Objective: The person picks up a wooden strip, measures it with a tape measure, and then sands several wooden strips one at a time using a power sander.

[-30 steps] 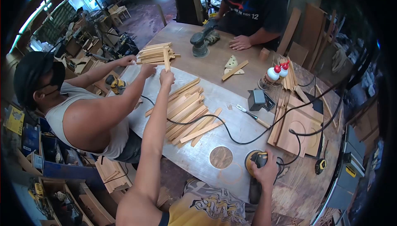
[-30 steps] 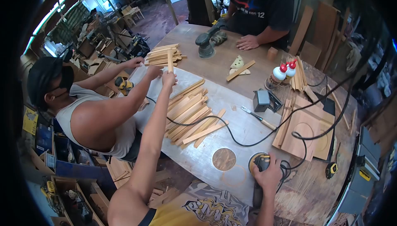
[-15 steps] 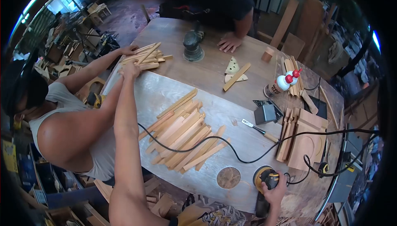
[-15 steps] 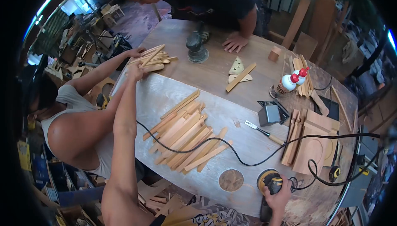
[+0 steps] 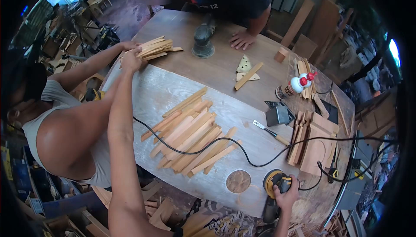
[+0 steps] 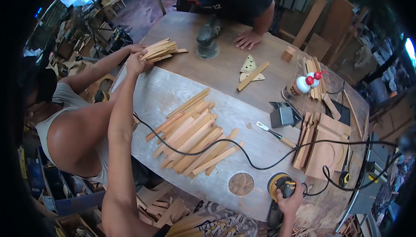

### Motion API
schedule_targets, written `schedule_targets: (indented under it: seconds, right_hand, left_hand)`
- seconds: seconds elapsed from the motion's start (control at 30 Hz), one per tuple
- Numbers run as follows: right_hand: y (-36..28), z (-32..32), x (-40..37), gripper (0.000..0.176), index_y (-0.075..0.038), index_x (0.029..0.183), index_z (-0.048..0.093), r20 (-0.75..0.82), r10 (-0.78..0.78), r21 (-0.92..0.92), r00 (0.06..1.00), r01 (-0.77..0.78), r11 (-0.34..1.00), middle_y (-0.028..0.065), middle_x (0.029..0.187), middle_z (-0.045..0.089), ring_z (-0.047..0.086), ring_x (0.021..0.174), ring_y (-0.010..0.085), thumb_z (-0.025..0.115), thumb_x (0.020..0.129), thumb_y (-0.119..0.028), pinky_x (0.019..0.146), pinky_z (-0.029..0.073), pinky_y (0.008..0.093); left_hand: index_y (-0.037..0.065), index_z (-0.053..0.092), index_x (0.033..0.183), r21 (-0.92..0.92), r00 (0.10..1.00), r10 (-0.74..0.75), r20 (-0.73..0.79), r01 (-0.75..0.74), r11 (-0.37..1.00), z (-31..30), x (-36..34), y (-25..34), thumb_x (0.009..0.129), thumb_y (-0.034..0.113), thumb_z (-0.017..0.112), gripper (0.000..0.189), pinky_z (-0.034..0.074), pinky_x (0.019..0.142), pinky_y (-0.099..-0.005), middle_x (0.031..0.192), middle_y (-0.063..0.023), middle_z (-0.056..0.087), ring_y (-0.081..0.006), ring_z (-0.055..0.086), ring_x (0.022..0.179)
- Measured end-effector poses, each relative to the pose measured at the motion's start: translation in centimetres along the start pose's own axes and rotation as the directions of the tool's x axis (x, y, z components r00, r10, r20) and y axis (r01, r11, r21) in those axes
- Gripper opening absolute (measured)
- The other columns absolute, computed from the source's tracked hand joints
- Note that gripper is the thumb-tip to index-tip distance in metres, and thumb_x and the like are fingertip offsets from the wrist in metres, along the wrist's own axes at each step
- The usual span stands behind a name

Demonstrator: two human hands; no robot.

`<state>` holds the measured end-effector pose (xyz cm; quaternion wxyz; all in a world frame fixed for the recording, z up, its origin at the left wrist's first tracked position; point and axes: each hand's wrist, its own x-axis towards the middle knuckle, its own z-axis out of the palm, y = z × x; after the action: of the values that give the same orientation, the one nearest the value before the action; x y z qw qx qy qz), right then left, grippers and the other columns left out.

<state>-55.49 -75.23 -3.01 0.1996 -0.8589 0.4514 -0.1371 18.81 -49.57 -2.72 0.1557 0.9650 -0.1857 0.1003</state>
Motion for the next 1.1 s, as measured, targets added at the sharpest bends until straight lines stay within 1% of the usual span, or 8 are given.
schedule_targets:
  seconds: [0.33, 0.4, 0.53, 0.63, 0.83, 0.93, 1.03, 1.1]
  right_hand:
    - [2.7, -0.9, -1.0, 0.073, -0.014, 0.133, 0.053, 0.080, 0.069, 0.009, 0.994, -0.070, 0.998, 0.0217, 0.107, 0.059, 0.062, 0.095, 0.0406, 0.079, 0.070, -0.041, 0.077, 0.053, 0.0482]
    - [4.2, 0.0, -1.8, 0.074, -0.019, 0.134, 0.051, 0.047, 0.040, -0.001, 0.998, -0.040, 0.999, 0.0240, 0.106, 0.056, 0.063, 0.091, 0.0411, 0.079, 0.068, -0.035, 0.074, 0.053, 0.0489]
    - [4.4, -1.1, -2.3, 0.074, -0.018, 0.134, 0.050, 0.124, 0.011, 0.043, 0.992, -0.016, 0.999, 0.0243, 0.108, 0.055, 0.064, 0.091, 0.0416, 0.077, 0.066, -0.029, 0.073, 0.054, 0.0495]
    - [4.0, -1.0, -1.5, 0.076, -0.013, 0.135, 0.049, 0.197, -0.032, 0.084, 0.980, 0.015, 0.996, 0.0246, 0.109, 0.055, 0.066, 0.087, 0.0412, 0.075, 0.064, -0.024, 0.071, 0.055, 0.0498]
    - [0.8, 2.0, 2.0, 0.075, -0.008, 0.135, 0.050, 0.120, -0.045, 0.232, 0.992, 0.016, 0.973, 0.0251, 0.112, 0.057, 0.061, 0.101, 0.0434, 0.078, 0.071, -0.034, 0.084, 0.051, 0.0531]
    - [1.9, 2.8, 1.5, 0.063, 0.002, 0.126, 0.057, 0.029, -0.091, 0.364, 0.995, 0.074, 0.928, 0.0224, 0.119, 0.062, 0.060, 0.107, 0.0419, 0.073, 0.081, -0.040, 0.093, 0.048, 0.0504]
    - [-0.2, -1.8, -0.5, 0.051, 0.003, 0.124, 0.055, -0.194, -0.171, 0.351, 0.966, 0.231, 0.908, 0.0207, 0.112, 0.062, 0.060, 0.105, 0.0349, 0.069, 0.090, -0.031, 0.092, 0.045, 0.0456]
    - [-0.4, -1.6, -3.1, 0.051, 0.003, 0.129, 0.051, -0.043, -0.102, 0.823, 0.994, 0.093, 0.561, 0.0179, 0.111, 0.062, 0.058, 0.112, 0.0287, 0.067, 0.093, -0.030, 0.094, 0.045, 0.0439]
  left_hand:
    - [-0.001, 0.062, 0.116, -0.251, 0.819, 0.564, -0.104, -0.570, 0.782, -4.0, -13.2, 7.5, 0.102, 0.023, 0.048, 0.032, 0.048, 0.075, -0.0361, 0.088, -0.0133, 0.062, -0.0255, 0.059, 0.078]
    - [0.001, 0.059, 0.107, -0.508, 0.896, 0.433, 0.100, -0.328, 0.797, -5.7, -21.2, 12.3, 0.105, 0.020, 0.044, 0.024, 0.040, 0.057, -0.0241, 0.079, -0.0014, 0.053, -0.0079, 0.048, 0.063]
    - [-0.004, 0.055, 0.111, -0.459, 0.872, 0.436, 0.222, -0.301, 0.836, -0.9, -37.3, 15.3, 0.105, 0.030, 0.047, 0.035, 0.047, 0.082, -0.0364, 0.091, -0.0122, 0.058, -0.0248, 0.058, 0.088]
    - [-0.004, 0.054, 0.103, -0.646, 0.791, 0.435, 0.430, -0.067, 0.761, 0.7, -47.5, 19.3, 0.107, 0.031, 0.044, 0.036, 0.051, 0.071, -0.0333, 0.085, -0.0093, 0.056, -0.0210, 0.059, 0.075]
    - [0.004, 0.038, 0.123, -0.930, 0.938, 0.123, 0.326, 0.294, 0.220, 2.6, -63.3, 22.4, 0.104, 0.033, 0.048, 0.036, 0.043, 0.044, -0.0269, 0.076, -0.0089, 0.055, -0.0150, 0.052, 0.050]
    - [0.010, 0.036, 0.123, -0.778, 0.770, 0.154, 0.619, 0.628, -0.009, -1.2, -64.6, 24.1, 0.102, 0.035, 0.052, 0.037, 0.050, 0.051, -0.0284, 0.084, -0.0081, 0.055, -0.0150, 0.057, 0.060]
    - [0.005, 0.036, 0.126, -0.969, 0.927, 0.288, 0.242, 0.218, 0.112, -4.6, -62.8, 28.5, 0.106, 0.023, 0.044, 0.029, 0.046, 0.057, -0.0243, 0.087, -0.0048, 0.054, -0.0096, 0.053, 0.067]
    - [0.003, 0.038, 0.128, -0.981, 0.927, 0.327, 0.182, 0.148, 0.124, -4.9, -60.8, 30.7, 0.105, 0.025, 0.047, 0.033, 0.047, 0.057, -0.0264, 0.089, -0.0078, 0.055, -0.0124, 0.055, 0.066]
